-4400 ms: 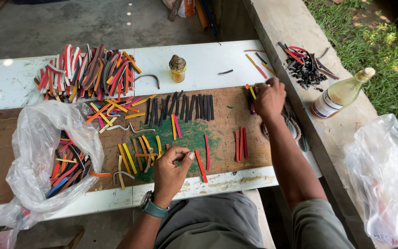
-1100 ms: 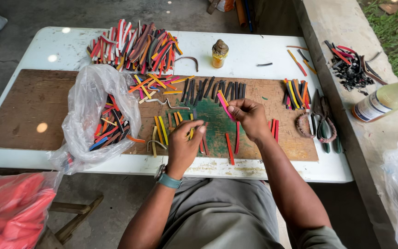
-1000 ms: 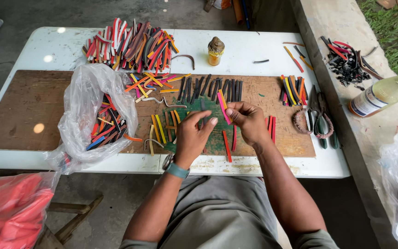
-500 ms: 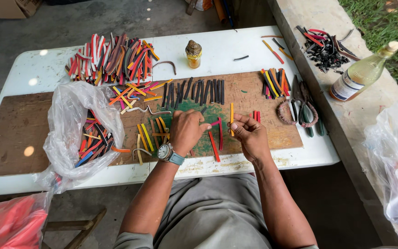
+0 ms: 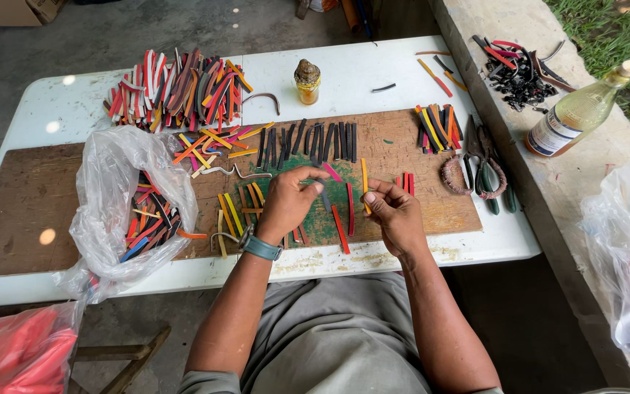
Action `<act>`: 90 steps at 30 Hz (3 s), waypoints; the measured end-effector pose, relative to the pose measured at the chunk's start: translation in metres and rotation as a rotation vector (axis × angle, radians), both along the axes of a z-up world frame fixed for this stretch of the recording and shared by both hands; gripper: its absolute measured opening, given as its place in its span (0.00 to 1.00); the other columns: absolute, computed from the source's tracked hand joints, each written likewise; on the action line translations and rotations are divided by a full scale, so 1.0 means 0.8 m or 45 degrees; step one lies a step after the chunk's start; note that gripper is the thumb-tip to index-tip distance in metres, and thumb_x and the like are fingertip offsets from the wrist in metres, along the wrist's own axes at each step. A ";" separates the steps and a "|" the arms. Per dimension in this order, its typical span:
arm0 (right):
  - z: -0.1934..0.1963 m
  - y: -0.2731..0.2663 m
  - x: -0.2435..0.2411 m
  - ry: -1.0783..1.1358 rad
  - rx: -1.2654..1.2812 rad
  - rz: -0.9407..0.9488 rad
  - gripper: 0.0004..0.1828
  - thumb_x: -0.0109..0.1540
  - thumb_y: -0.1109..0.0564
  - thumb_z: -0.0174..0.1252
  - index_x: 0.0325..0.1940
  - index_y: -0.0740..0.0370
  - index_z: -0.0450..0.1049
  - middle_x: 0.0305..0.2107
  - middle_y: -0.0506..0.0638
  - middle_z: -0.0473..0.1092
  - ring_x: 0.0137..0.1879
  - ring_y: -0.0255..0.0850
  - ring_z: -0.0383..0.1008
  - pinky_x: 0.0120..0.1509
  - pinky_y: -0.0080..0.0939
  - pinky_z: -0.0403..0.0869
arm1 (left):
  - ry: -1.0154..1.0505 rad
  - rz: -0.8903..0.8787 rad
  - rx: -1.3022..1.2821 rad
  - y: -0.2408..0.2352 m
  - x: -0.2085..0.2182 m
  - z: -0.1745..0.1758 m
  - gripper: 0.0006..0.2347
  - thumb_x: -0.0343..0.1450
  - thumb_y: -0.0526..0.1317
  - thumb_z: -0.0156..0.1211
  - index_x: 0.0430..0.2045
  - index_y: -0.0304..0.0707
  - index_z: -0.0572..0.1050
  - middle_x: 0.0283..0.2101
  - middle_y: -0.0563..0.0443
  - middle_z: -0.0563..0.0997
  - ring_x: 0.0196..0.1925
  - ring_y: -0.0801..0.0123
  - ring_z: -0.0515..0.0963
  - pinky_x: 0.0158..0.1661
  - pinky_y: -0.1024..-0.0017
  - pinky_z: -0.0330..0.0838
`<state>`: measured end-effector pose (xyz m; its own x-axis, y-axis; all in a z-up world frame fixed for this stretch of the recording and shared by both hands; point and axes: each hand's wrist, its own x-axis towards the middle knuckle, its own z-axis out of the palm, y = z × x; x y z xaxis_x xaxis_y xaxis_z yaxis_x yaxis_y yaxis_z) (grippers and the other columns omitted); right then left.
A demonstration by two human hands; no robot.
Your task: The person sorts and aligns small, colorful strips of material on a wooden board. They pick up individual strips, compare lengths, and place them into organized piles by color and size.
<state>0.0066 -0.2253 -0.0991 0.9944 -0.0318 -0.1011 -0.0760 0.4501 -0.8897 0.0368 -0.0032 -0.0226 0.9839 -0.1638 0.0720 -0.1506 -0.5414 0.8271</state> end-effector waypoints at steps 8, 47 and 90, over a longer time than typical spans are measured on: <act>0.012 0.022 -0.016 -0.031 0.100 0.097 0.16 0.66 0.63 0.59 0.58 0.70 0.74 0.38 0.54 0.76 0.37 0.37 0.77 0.40 0.35 0.80 | -0.048 -0.104 -0.372 -0.002 -0.018 -0.019 0.06 0.69 0.30 0.66 0.38 0.33 0.81 0.39 0.52 0.86 0.35 0.78 0.86 0.33 0.79 0.80; 0.017 0.067 -0.008 -0.039 -0.297 0.361 0.21 0.62 0.61 0.64 0.59 0.69 0.75 0.35 0.50 0.77 0.38 0.34 0.78 0.43 0.35 0.81 | -0.173 -0.221 -0.415 0.048 -0.048 -0.014 0.15 0.67 0.28 0.67 0.49 0.36 0.80 0.49 0.53 0.81 0.41 0.81 0.78 0.40 0.81 0.74; 0.001 0.004 -0.023 -0.084 0.041 0.141 0.20 0.63 0.72 0.58 0.60 0.69 0.71 0.40 0.54 0.76 0.43 0.39 0.80 0.49 0.39 0.82 | -0.164 0.249 -0.819 0.180 -0.080 -0.050 0.19 0.69 0.23 0.63 0.57 0.28 0.74 0.56 0.46 0.80 0.42 0.80 0.79 0.39 0.82 0.76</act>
<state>-0.0117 -0.2222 -0.0985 0.9961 0.0811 -0.0344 -0.0687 0.4706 -0.8796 -0.0269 0.1407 -0.0625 0.9680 0.1304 0.2144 -0.2193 0.0243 0.9754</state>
